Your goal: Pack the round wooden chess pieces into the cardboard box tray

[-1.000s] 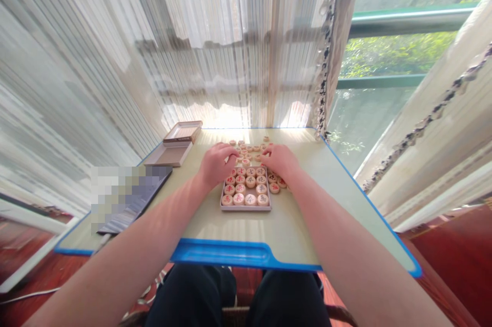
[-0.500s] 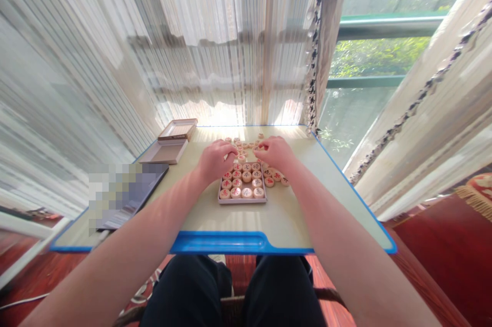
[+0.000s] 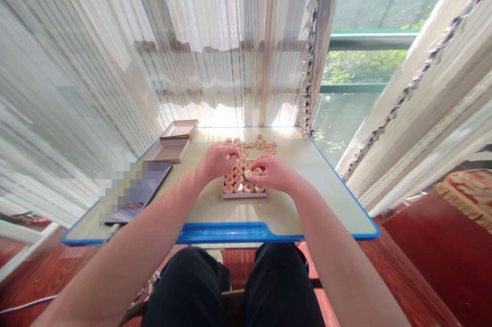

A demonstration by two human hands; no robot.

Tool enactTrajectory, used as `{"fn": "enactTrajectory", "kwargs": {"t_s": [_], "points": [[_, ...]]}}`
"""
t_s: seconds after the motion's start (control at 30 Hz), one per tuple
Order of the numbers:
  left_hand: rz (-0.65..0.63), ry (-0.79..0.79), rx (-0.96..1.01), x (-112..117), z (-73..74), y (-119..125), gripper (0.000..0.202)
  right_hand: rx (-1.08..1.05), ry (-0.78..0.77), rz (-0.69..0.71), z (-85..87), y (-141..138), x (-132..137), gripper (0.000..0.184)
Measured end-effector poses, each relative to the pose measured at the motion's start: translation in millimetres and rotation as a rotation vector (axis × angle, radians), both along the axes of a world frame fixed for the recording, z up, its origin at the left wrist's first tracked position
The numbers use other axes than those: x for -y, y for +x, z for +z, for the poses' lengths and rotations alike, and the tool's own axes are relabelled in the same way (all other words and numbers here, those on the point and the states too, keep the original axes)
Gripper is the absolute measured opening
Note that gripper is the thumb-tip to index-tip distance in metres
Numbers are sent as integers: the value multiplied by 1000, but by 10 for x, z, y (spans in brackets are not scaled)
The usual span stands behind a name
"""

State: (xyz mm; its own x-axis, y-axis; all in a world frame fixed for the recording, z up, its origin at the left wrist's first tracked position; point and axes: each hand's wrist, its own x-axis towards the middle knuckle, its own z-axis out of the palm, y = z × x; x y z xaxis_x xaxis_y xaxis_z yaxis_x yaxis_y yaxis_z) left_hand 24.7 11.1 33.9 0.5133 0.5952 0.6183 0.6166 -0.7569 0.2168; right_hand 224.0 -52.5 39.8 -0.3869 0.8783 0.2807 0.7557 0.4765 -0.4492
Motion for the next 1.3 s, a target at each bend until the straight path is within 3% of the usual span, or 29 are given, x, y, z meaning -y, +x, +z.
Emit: {"fn": "enactTrajectory", "kwargs": {"t_s": [1.3], "points": [[77,-7,-141,5,34,-5,27,68,-40,-2,60,-46,61,21]]}}
